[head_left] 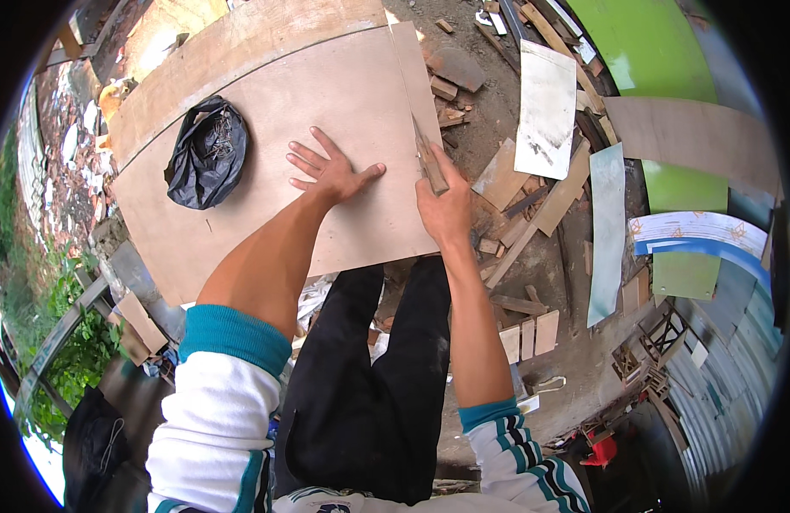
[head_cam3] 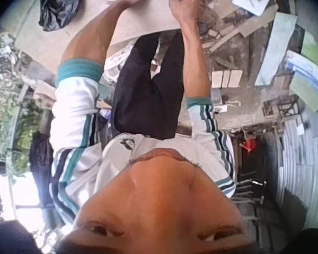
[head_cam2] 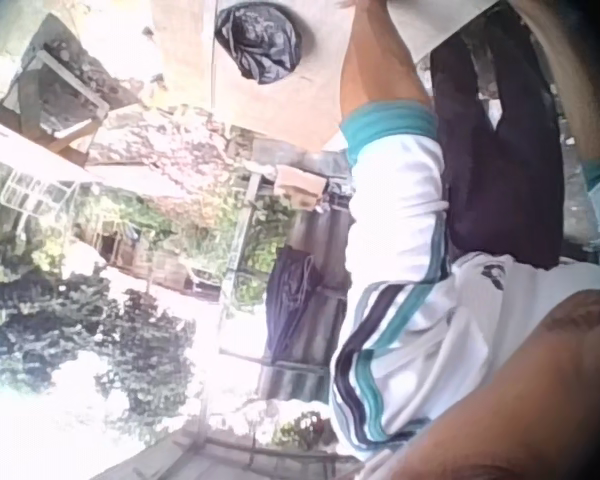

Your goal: The person uses a knife to cut a large piece of cardboard placed on a work surface. They hold the cardboard steady with one hand while scoring and cutting along a straight line with the other hand. The cut piece is separated from the main sheet.

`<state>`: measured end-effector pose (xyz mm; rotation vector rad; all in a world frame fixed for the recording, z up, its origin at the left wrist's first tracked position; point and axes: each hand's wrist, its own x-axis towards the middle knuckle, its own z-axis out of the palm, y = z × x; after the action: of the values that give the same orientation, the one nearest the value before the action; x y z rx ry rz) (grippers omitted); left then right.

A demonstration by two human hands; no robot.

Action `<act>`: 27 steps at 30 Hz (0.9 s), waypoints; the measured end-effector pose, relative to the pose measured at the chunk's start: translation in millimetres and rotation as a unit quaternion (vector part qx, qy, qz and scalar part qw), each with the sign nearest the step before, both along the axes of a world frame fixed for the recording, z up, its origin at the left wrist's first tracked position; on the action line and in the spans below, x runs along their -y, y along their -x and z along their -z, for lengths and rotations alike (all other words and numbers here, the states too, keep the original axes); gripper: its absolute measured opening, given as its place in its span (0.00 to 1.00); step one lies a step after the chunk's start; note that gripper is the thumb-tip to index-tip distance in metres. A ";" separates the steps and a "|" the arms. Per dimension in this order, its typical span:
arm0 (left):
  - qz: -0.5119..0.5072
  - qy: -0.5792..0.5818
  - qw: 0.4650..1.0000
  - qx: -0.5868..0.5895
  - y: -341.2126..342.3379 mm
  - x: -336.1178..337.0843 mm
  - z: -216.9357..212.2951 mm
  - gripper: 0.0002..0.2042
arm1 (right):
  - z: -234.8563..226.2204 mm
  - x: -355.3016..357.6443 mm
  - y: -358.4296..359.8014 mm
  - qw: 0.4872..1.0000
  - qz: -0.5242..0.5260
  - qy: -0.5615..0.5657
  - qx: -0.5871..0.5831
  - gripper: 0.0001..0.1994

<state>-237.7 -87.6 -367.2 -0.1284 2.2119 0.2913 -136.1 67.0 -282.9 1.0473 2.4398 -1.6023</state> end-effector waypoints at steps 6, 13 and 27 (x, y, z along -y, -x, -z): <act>-0.019 -0.010 1.000 -0.006 2.8 10.9 -0.7 0.76 | -70.2 29.3 -74.3 1.000 -0.003 -0.009 -0.001 0.30; -0.007 0.004 1.000 0.003 -5.1 9.3 -0.3 0.77 | -157.5 35.6 -184.5 0.998 -0.016 0.004 0.066 0.30; -0.021 -0.004 1.000 -0.015 1.5 11.7 0.3 0.77 | -81.8 28.7 -106.4 1.000 0.009 0.010 0.002 0.30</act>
<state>-239.2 -99.2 -367.5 -0.1667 2.2395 0.3267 -29.8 38.3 -201.1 1.0724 2.4129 -1.6249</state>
